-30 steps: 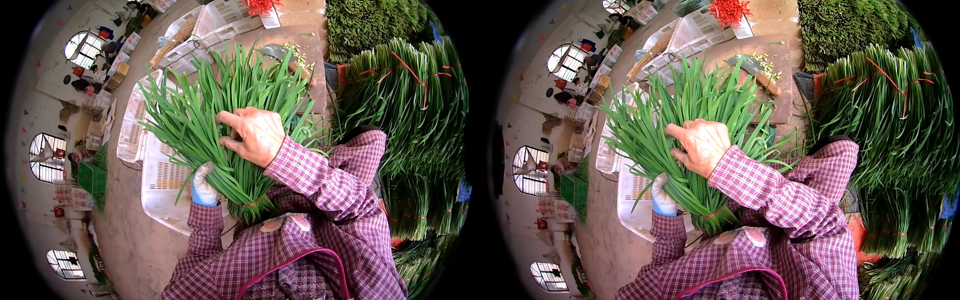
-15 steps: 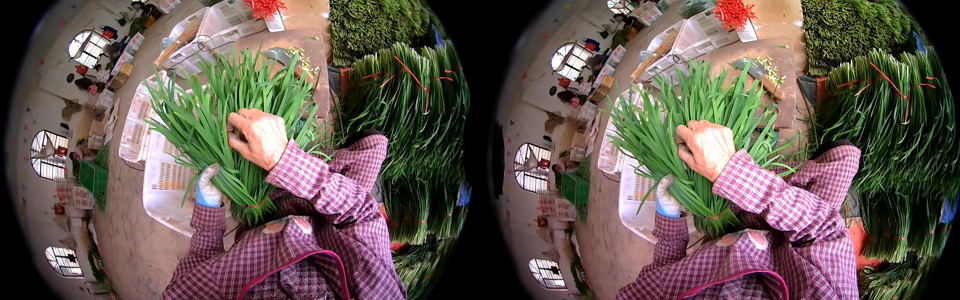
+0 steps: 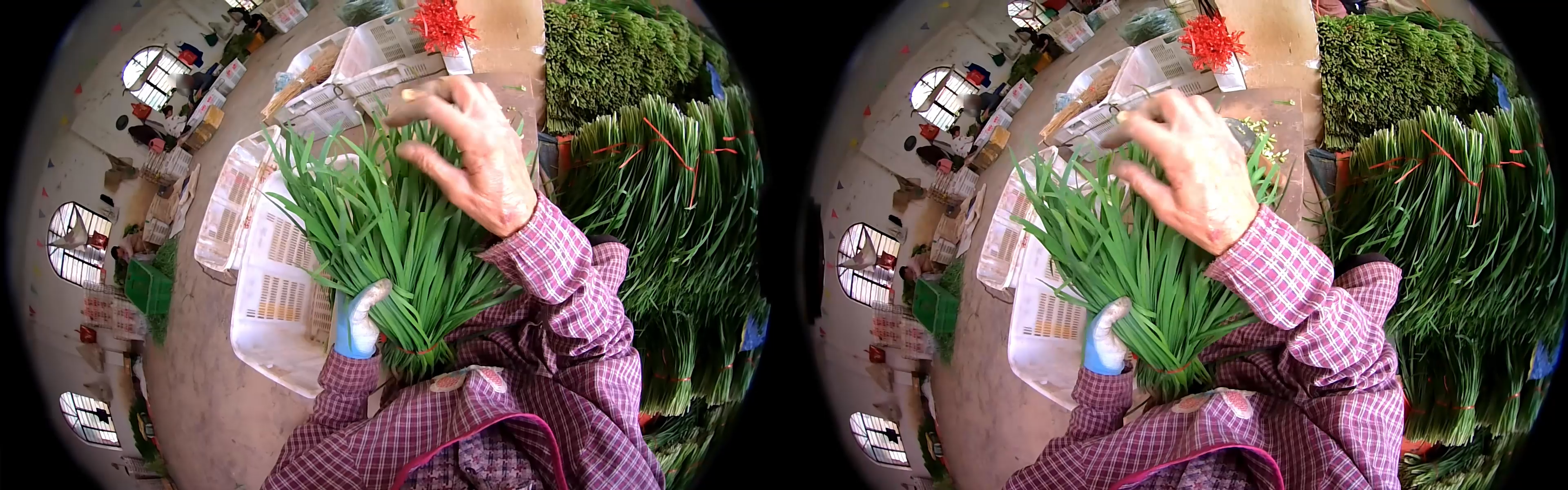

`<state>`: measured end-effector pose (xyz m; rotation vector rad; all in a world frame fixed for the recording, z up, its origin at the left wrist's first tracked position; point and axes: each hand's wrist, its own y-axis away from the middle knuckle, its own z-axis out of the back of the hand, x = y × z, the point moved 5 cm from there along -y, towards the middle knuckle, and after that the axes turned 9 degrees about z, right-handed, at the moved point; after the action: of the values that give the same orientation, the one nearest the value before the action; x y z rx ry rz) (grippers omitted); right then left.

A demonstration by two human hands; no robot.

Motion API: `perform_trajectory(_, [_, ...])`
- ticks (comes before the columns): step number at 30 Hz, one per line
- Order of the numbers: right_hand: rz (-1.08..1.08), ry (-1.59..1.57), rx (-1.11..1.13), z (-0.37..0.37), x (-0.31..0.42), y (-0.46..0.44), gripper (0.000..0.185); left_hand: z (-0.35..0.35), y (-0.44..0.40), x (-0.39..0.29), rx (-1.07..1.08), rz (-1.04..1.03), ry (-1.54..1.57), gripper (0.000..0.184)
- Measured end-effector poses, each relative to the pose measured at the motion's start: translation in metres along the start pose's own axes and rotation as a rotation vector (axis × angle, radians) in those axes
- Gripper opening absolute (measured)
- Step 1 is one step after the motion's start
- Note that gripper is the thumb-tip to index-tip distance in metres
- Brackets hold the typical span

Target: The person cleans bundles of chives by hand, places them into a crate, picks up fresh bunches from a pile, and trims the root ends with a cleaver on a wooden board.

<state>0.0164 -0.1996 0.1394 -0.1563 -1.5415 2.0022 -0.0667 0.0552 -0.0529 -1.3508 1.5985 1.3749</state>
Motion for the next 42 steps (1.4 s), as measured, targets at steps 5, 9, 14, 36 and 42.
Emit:
perform_trajectory(5, [0.273, 0.101, 0.150, -0.020, 0.017, -0.017, 0.018, -0.005, 0.005, 0.002, 0.059, -0.067, -0.170, 0.037])
perform_trajectory(9, [0.338, 0.209, 0.277, -0.034, 0.013, -0.013, 0.016, -0.014, 0.006, -0.001, 0.054, -0.049, -0.146, 0.035])
perform_trajectory(14, [0.351, 0.258, 0.302, -0.041, 0.012, -0.009, 0.012, -0.021, 0.007, -0.005, 0.046, -0.078, -0.184, 0.033])
perform_trajectory(36, [-0.451, -0.255, 0.495, -0.031, 0.039, 0.125, 0.061, -0.004, -0.014, -0.033, 0.102, -0.041, 0.233, 0.045])
perform_trajectory(42, [-0.389, -0.486, 0.248, -0.076, 0.066, 0.104, 0.060, -0.015, 0.009, -0.038, 0.009, -0.140, 0.003, 0.057])
